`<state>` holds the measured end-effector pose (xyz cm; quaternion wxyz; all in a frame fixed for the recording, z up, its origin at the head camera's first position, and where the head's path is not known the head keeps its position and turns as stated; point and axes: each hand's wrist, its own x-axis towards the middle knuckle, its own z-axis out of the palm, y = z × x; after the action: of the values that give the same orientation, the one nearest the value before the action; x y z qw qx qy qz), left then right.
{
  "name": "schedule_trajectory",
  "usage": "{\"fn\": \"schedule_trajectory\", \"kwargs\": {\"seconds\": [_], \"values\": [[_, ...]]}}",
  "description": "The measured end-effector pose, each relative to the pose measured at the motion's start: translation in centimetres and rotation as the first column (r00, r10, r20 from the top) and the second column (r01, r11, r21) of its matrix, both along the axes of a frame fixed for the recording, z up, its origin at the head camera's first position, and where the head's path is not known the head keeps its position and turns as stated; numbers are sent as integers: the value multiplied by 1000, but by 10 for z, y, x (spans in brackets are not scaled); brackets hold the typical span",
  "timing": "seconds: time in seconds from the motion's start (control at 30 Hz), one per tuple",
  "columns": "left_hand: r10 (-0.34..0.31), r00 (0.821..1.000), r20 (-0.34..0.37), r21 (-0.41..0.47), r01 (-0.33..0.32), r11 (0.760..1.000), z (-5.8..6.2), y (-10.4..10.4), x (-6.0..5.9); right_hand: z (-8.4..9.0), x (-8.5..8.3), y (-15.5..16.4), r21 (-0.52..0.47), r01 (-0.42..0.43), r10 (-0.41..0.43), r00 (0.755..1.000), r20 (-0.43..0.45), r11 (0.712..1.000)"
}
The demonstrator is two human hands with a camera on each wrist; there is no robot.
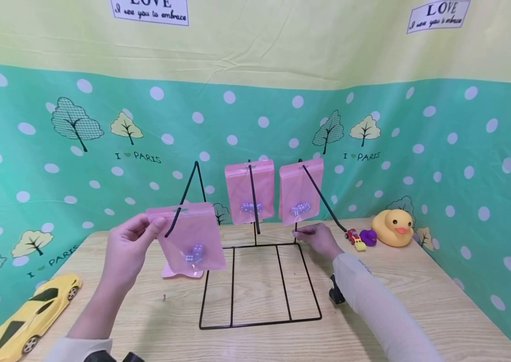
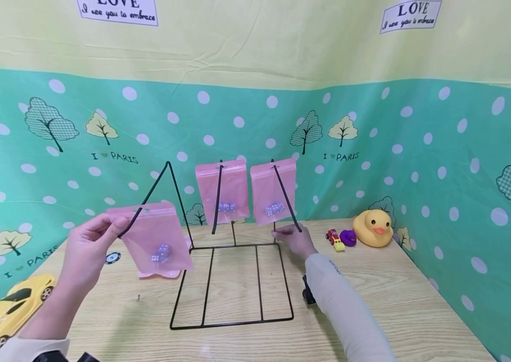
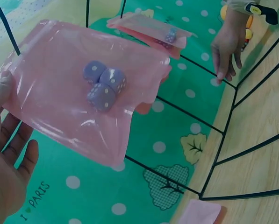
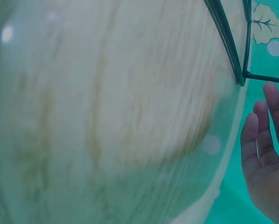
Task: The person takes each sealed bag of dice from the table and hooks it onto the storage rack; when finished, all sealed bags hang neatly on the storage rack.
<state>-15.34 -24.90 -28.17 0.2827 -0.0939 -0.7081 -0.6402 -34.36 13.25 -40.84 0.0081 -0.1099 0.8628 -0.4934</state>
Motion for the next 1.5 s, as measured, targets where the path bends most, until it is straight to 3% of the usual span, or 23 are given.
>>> {"fn": "schedule_trajectory", "kwargs": {"seconds": [0.23,0.5,1.17,1.5], "values": [[124,992,38,-106,-120,987,6,1,-1,0,-1,0,9,0,0,1000,-30,1000],[188,980,64,-162,-175,971,12,4,-12,3,0,0,0,-7,7,1000,-23,1000],[230,965,125,-176,-206,963,22,5,-55,5,1,2,57,-9,12,999,-47,998],[259,955,147,-214,-225,950,28,6,-65,6,1,1,57,-4,6,1000,-30,998]]}}
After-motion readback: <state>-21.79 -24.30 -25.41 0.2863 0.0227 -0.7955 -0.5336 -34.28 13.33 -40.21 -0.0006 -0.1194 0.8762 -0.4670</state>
